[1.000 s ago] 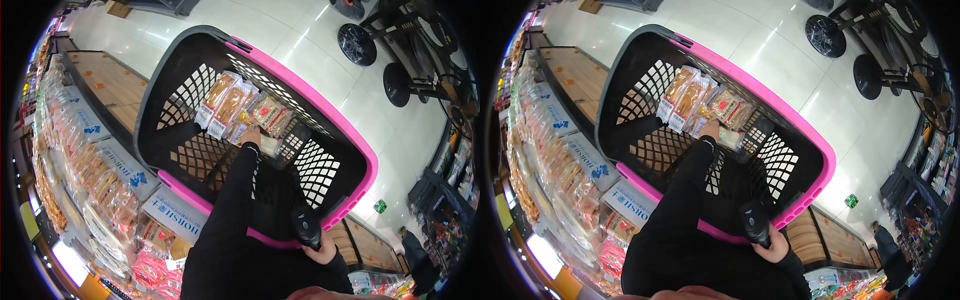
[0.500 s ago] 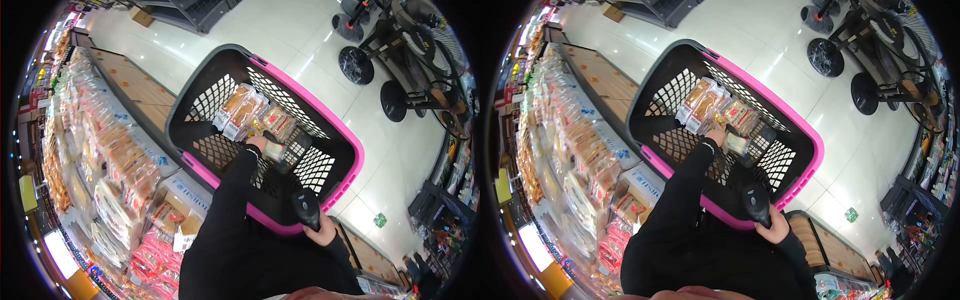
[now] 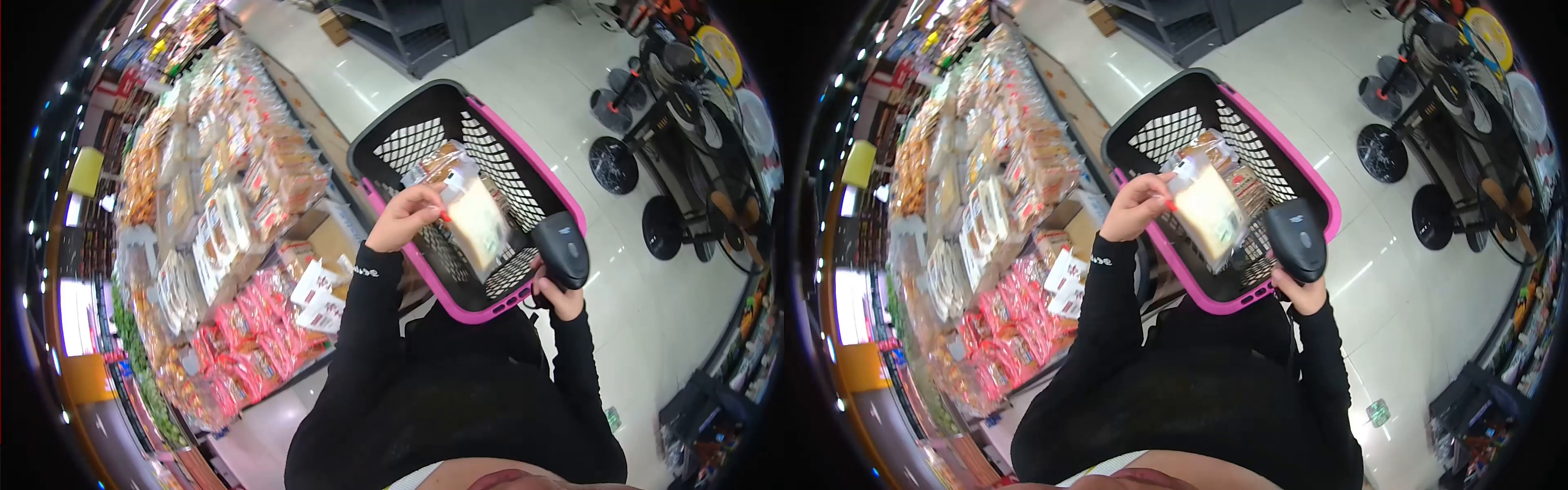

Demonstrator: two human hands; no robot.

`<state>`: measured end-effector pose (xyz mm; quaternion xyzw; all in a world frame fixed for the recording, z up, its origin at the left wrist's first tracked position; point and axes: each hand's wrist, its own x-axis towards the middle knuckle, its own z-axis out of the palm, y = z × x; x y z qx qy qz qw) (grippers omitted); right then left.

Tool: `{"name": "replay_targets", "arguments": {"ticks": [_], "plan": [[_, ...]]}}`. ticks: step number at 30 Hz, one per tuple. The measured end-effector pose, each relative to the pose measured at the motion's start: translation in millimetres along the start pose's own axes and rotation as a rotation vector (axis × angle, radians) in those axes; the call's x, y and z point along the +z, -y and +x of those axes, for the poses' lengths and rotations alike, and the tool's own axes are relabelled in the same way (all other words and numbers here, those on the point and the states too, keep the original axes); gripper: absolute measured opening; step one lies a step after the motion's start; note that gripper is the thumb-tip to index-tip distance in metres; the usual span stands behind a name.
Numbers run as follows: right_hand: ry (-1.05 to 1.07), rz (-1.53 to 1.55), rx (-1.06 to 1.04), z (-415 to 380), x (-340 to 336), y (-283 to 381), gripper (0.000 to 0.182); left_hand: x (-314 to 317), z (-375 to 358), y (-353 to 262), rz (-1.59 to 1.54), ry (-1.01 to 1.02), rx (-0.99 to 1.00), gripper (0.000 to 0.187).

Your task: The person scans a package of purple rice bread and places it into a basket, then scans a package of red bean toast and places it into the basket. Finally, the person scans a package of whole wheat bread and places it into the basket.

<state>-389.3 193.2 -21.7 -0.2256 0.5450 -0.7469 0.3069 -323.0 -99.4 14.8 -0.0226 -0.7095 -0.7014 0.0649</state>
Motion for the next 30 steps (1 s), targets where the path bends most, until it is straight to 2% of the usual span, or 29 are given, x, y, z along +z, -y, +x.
{"name": "replay_targets", "arguments": {"ticks": [1,2,3,6,7,10,12,14,15,17,18,20,22,24,28,30], "plan": [[0.069,0.041,-0.064,3.2,5.9,11.4,0.048,7.9,-14.9,-5.8,-0.327,-0.049,0.013,0.005],[0.095,0.133,-0.028,2.2,7.8,10.0,0.056,20.5,-31.6,-12.1,-0.656,-0.100,0.034,0.008],[0.194,0.152,0.033,1.1,7.9,10.9,0.059,34.1,-45.1,-27.2,-0.720,-0.179,0.043,0.014],[0.409,0.281,0.143,-5.0,32.3,23.8,0.067,56.0,-84.1,-19.4,-0.884,-0.258,0.091,0.016],[0.569,0.303,0.210,-5.1,37.2,23.3,0.069,66.6,-94.3,-19.8,-0.948,-0.336,0.073,0.015],[0.466,0.332,0.238,-28.8,61.9,9.7,0.065,82.3,-115.8,-18.2,-1.054,-0.445,0.133,0.015],[0.544,0.344,0.266,-31.3,68.3,5.6,0.059,83.4,-127.0,-15.5,-1.076,-0.473,0.139,0.012],[0.676,0.314,0.244,-34.6,73.4,0.4,0.047,79.1,-141.1,1.1,-1.086,-0.402,0.220,0.014],[0.624,0.198,0.242,-39.6,78.6,1.6,0.037,82.6,-145.5,-4.2,-1.085,-0.408,0.231,0.014],[0.622,0.158,0.260,-47.9,90.3,-0.8,0.034,92.8,-154.8,-21.9,-1.098,-0.738,0.081,0.028],[0.609,0.124,0.271,-50.8,96.6,-2.7,0.030,93.3,-163.1,-25.9,-1.097,-0.737,0.092,0.028],[0.591,0.131,0.289,-62.6,108.5,-11.7,0.029,93.1,-182.9,-33.6,-1.329,-0.616,0.086,0.042],[0.575,0.140,0.317,-74.2,123.2,-18.5,0.029,96.6,-208.7,-35.6,-1.362,-0.585,0.076,0.044],[0.580,0.133,0.349,-87.8,140.5,-24.1,0.030,98.0,-239.6,-26.5,-1.103,-0.622,-0.058,0.043],[0.694,0.084,0.324,-111.2,185.0,-22.3,0.033,91.2,-305.9,-37.4,-1.012,-0.762,-0.079,0.045],[0.715,-0.288,0.136,-124.3,194.5,-28.2,0.034,85.1,-347.6,-43.2,-1.042,-0.837,-0.093,0.044]]}}
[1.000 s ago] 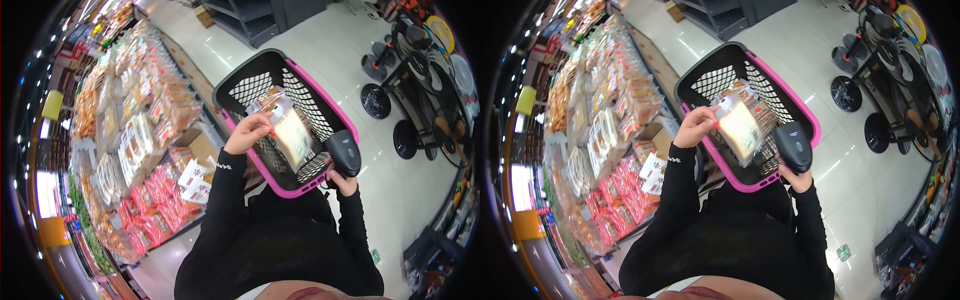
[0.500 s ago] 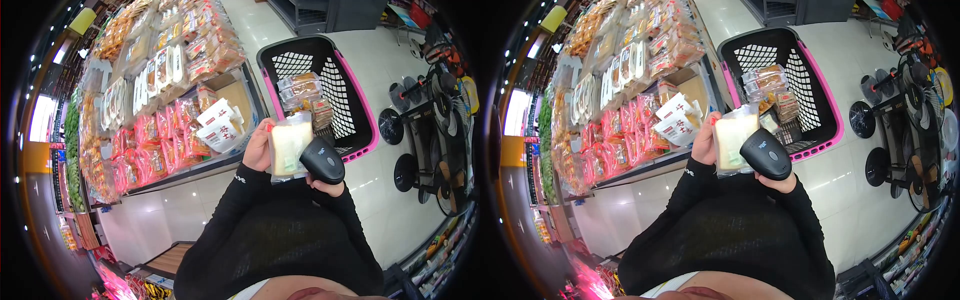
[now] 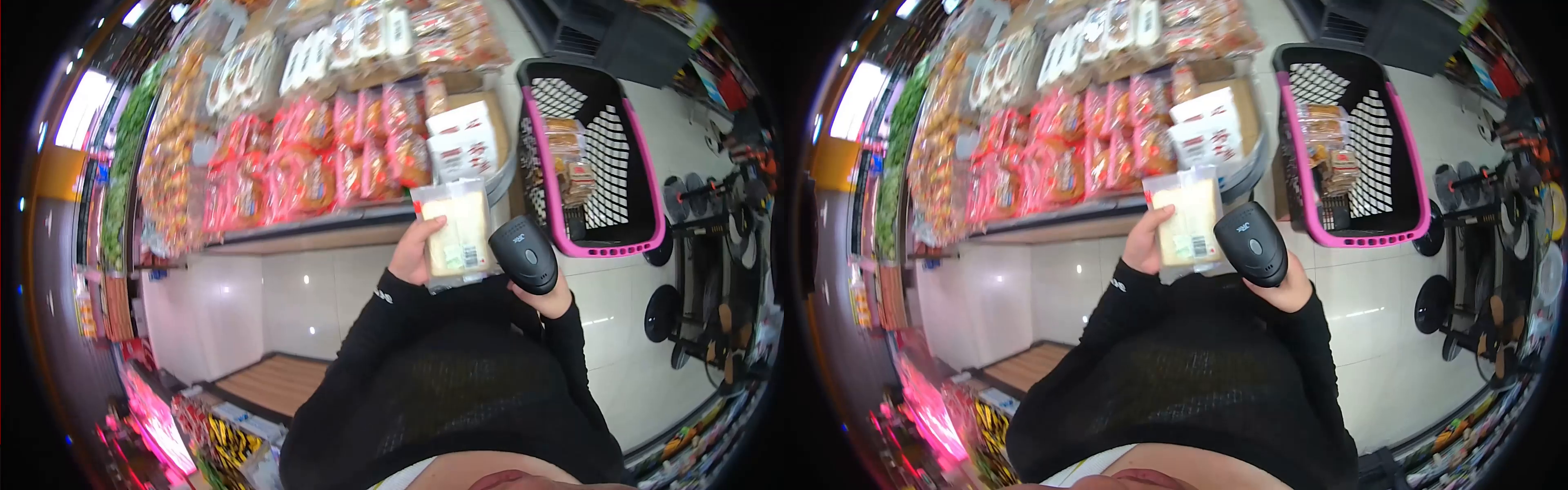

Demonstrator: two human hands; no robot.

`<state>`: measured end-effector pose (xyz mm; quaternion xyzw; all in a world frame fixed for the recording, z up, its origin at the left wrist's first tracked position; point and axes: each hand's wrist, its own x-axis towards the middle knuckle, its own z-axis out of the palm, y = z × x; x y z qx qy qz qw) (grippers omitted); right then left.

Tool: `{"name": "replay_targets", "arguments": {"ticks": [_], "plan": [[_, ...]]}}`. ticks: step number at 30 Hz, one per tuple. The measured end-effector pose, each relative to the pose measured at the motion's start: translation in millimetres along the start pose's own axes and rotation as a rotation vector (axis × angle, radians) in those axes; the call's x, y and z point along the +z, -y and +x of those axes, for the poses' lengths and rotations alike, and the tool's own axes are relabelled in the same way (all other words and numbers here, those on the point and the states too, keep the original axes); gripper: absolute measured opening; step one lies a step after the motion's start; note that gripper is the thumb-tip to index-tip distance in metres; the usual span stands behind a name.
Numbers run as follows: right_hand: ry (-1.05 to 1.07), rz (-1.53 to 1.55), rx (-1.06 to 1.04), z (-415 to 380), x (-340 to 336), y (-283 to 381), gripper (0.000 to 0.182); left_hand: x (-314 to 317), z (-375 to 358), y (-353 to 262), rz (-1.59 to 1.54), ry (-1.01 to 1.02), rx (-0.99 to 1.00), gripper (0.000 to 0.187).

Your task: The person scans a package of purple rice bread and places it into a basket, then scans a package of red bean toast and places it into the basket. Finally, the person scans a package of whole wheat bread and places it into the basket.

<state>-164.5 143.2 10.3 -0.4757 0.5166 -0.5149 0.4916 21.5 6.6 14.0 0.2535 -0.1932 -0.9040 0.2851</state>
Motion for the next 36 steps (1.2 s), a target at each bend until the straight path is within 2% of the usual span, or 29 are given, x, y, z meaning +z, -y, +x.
{"name": "replay_targets", "arguments": {"ticks": [1,2,4,5,7,11,16,20,22,24,26,28,30,32,34,36], "plan": [[0.021,-0.150,-0.109,4.0,11.8,17.3,0.036,-15.1,-12.2,-9.9,-0.018,0.032,-0.024,0.042],[0.063,-0.141,-0.095,4.5,18.2,18.7,0.036,-25.8,-25.9,-18.8,0.018,0.027,-0.009,0.041],[0.393,-0.376,-0.027,4.3,27.2,15.6,0.039,-48.8,-49.0,-32.4,0.144,-0.006,-0.002,0.040],[0.490,-0.390,0.058,4.5,36.6,19.3,0.040,-55.1,-59.9,-36.0,0.147,-0.018,0.008,0.040],[0.535,-0.420,0.020,7.1,60.1,25.8,0.039,-62.6,-76.3,-41.9,0.127,-0.059,-0.057,0.035],[0.635,-0.486,-0.024,14.0,85.9,31.4,0.036,-82.8,-96.1,-43.2,0.205,-0.043,-0.061,0.041],[0.741,-0.653,-0.046,16.3,97.5,29.8,0.034,-84.9,-104.6,-46.5,0.145,-0.054,-0.056,0.035],[0.687,-0.676,-0.028,14.0,99.0,24.4,0.038,-80.1,-104.3,-47.6,0.160,-0.072,-0.014,0.040],[0.536,-0.499,-0.113,10.9,101.2,21.7,0.042,-77.5,-103.2,-45.0,0.144,-0.045,0.013,0.039],[0.480,-0.434,-0.101,8.9,104.9,17.3,0.046,-76.6,-96.0,-46.4,0.129,-0.023,0.030,0.039],[0.242,-0.378,-0.161,5.9,111.4,7.3,0.044,-74.3,-88.4,-41.6,0.062,-0.004,0.063,0.037],[0.190,-0.405,-0.164,6.7,121.6,12.9,0.040,-65.3,-80.5,-35.2,0.061,-0.004,0.083,0.035],[0.059,-0.508,-0.141,9.1,130.7,16.9,0.036,-59.4,-73.1,-28.4,-0.001,-0.009,0.184,0.034],[0.041,-0.438,-0.193,13.3,132.3,9.5,0.036,-50.9,-76.8,-27.4,0.009,-0.062,0.220,0.035],[0.070,-0.540,-0.442,15.2,132.4,8.1,0.039,-49.2,-83.9,-29.1,-0.144,-0.096,0.201,0.037],[0.066,-0.573,-0.495,11.8,136.7,9.9,0.040,-51.0,-92.5,-30.3,-0.182,-0.078,0.171,0.038]]}}
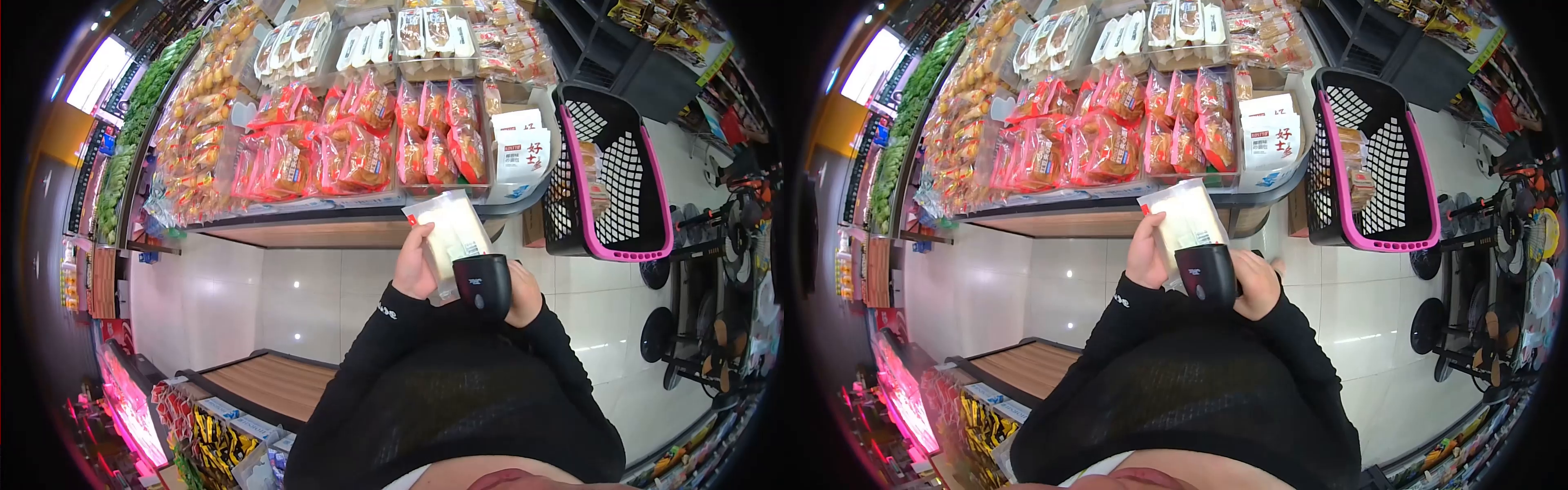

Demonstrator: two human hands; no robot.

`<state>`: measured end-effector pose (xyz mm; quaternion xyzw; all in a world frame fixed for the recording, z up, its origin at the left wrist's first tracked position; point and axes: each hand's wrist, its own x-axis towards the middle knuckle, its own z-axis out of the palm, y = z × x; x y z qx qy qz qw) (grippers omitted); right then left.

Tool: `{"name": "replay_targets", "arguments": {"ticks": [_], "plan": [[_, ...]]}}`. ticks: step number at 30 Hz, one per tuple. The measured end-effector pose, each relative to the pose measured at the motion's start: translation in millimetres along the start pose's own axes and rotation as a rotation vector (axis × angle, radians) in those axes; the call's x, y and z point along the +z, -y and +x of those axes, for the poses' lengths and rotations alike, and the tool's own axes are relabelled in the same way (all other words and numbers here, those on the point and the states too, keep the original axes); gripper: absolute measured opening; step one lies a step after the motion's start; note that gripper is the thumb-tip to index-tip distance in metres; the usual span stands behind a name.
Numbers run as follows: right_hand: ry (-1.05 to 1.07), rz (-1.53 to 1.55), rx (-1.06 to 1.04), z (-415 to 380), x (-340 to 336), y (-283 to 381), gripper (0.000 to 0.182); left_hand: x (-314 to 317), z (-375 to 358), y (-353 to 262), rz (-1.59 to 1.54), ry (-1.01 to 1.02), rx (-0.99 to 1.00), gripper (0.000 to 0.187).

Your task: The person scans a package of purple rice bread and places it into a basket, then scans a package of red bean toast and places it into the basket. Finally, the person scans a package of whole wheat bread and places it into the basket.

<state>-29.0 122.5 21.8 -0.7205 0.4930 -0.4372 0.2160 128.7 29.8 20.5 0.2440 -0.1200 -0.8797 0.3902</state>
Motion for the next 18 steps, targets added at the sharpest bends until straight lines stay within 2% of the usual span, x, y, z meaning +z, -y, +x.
{"name": "replay_targets", "arguments": {"ticks": [2,6,12,13,14,16,18], "plan": [[0.047,-0.134,-0.017,-2.2,4.0,-0.9,0.042,-2.7,-7.1,-0.4,-0.049,0.012,-0.023,0.036],[-0.005,-0.170,-0.081,-1.3,10.0,2.7,0.045,-10.7,-14.4,4.6,-0.045,-0.005,-0.004,0.036],[0.088,-0.074,-0.068,8.8,-1.2,21.7,0.045,-15.5,-21.4,1.3,0.009,0.064,-0.060,0.038],[0.085,-0.076,-0.066,8.8,-3.5,23.8,0.045,-15.1,-21.4,1.9,0.075,0.092,0.023,0.041],[0.066,-0.031,-0.011,7.5,-6.4,25.1,0.045,-15.1,-22.0,3.1,0.139,0.119,0.103,0.044],[0.051,0.015,0.060,5.6,-10.6,29.3,0.044,-41.7,-16.6,9.3,0.047,0.157,-0.007,0.053],[-0.007,0.167,0.226,10.3,-16.7,33.7,0.042,-56.5,-11.9,21.8,0.022,0.136,-0.010,0.060]]}}
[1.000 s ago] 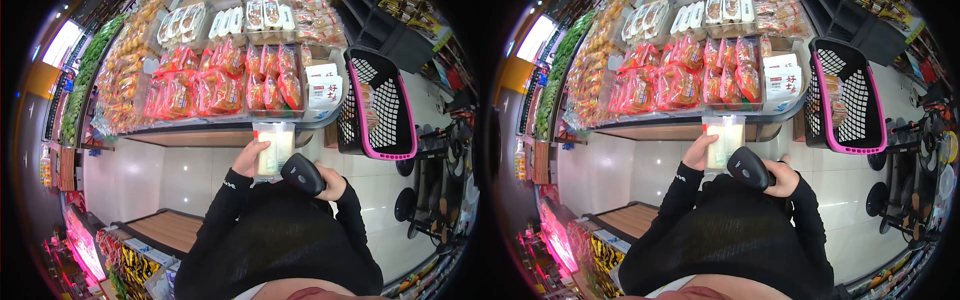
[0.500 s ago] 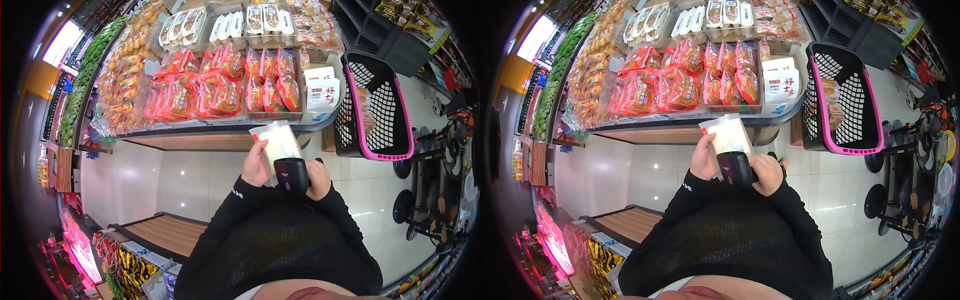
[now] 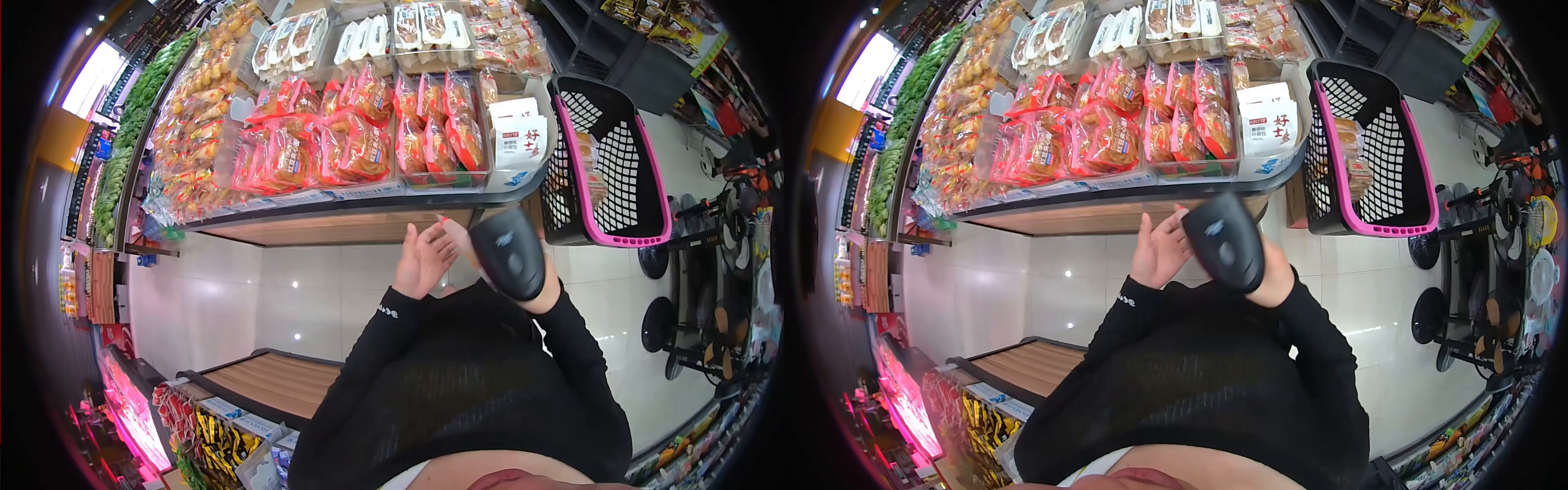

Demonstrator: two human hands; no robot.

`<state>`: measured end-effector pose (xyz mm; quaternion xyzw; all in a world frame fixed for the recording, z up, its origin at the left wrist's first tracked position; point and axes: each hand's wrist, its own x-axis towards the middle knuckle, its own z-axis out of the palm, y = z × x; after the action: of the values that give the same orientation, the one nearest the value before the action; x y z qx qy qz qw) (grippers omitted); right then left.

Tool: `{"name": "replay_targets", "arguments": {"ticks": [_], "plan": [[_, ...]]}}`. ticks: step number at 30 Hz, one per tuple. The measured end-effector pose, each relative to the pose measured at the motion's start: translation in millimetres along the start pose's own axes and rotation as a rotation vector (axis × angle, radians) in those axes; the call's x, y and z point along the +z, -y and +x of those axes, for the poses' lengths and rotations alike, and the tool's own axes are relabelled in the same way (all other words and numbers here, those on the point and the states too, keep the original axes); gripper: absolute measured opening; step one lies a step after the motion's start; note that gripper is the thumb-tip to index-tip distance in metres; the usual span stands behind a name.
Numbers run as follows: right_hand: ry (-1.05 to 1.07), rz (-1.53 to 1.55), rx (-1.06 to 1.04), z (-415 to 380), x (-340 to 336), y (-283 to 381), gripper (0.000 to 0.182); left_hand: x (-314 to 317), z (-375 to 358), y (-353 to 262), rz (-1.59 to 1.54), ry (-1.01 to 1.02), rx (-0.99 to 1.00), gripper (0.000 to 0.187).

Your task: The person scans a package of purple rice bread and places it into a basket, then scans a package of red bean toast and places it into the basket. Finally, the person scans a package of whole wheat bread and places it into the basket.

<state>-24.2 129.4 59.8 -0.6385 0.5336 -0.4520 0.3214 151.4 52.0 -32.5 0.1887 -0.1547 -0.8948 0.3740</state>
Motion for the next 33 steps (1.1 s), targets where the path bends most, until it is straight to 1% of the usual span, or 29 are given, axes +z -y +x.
{"name": "replay_targets", "arguments": {"ticks": [1,2,3,4,5,6,7,9,10,11,12,13,14,16,18,20,21,23,24,26,27,28,31,32,33], "plan": [[-0.052,0.105,0.055,2.1,-4.7,3.6,0.039,-6.0,2.4,4.7,-0.013,0.027,-0.055,0.062],[-0.134,0.193,0.092,1.6,-3.5,-9.7,0.037,-10.1,4.9,7.8,-0.025,0.057,-0.106,0.064],[-0.153,0.328,0.146,3.7,-5.7,-19.8,0.035,-6.1,3.9,8.6,-0.097,0.126,-0.151,0.062],[-0.172,0.463,0.203,5.3,-8.5,-26.1,0.034,-4.2,4.5,7.6,-0.101,0.128,-0.145,0.062],[-0.240,0.563,0.245,3.4,-13.2,-27.8,0.034,-3.4,4.0,6.7,0.017,0.134,-0.099,0.056],[-0.295,0.693,0.200,5.5,-14.6,-35.3,0.036,-2.3,2.8,6.5,0.134,0.136,-0.055,0.052],[-0.357,0.725,0.229,5.4,-17.9,-37.8,0.038,0.0,3.5,5.4,0.026,0.121,-0.013,0.045],[-0.465,0.765,0.318,3.3,-23.6,-47.5,0.037,9.4,5.7,3.9,0.032,0.115,-0.005,0.047],[-0.473,0.767,0.324,2.9,-23.1,-52.6,0.037,13.1,7.5,4.3,0.043,0.119,0.008,0.049],[-0.502,0.869,0.358,2.0,-22.8,-57.1,0.037,15.4,9.6,8.6,0.020,0.116,-0.005,0.042],[-0.533,0.970,0.393,0.5,-23.4,-60.5,0.036,15.6,12.9,14.1,0.020,0.112,-0.019,0.042],[-0.530,0.998,0.427,-1.2,-25.2,-63.2,0.035,14.7,16.5,20.2,0.034,0.070,-0.059,0.040],[-0.540,0.998,0.438,-2.2,-27.8,-67.7,0.035,14.3,19.8,24.9,0.047,0.028,-0.098,0.037],[-0.538,0.989,0.429,-6.2,-32.8,-76.9,0.034,20.3,23.9,29.2,0.035,0.012,-0.129,0.034],[-0.542,1.008,0.436,-7.4,-39.9,-80.2,0.033,26.5,30.7,29.6,0.025,0.012,-0.152,0.034],[-0.559,0.943,0.457,-8.7,-48.7,-89.4,0.033,29.4,38.7,27.9,0.056,0.024,-0.148,0.032],[-0.563,0.941,0.454,-7.4,-54.1,-91.3,0.033,31.2,44.0,26.0,0.127,0.023,-0.119,0.031],[-0.521,0.843,0.384,-6.5,-66.0,-94.8,0.032,42.4,56.4,23.7,0.236,0.007,-0.065,0.030],[-0.527,0.841,0.383,-5.3,-74.0,-95.7,0.032,45.2,63.2,22.9,0.236,0.011,-0.069,0.030],[-0.491,0.792,0.345,-4.3,-91.5,-96.9,0.031,49.8,76.8,21.7,0.357,-0.019,-0.039,0.031],[-0.481,0.697,0.307,-3.9,-101.9,-102.9,0.030,52.4,85.0,23.0,0.359,-0.017,-0.051,0.031],[-0.495,0.698,0.314,-2.3,-110.7,-105.8,0.030,55.1,93.6,25.1,0.398,-0.010,-0.078,0.033],[-0.366,0.565,0.302,2.6,-139.1,-116.7,0.032,66.8,117.7,34.3,0.492,0.040,-0.152,0.036],[-0.303,0.607,0.276,3.8,-146.8,-125.5,0.036,75.3,125.5,36.6,0.497,0.049,-0.160,0.036],[-0.257,0.642,0.308,6.6,-154.8,-125.8,0.035,85.8,133.4,38.9,0.552,0.090,-0.201,0.035]]}}
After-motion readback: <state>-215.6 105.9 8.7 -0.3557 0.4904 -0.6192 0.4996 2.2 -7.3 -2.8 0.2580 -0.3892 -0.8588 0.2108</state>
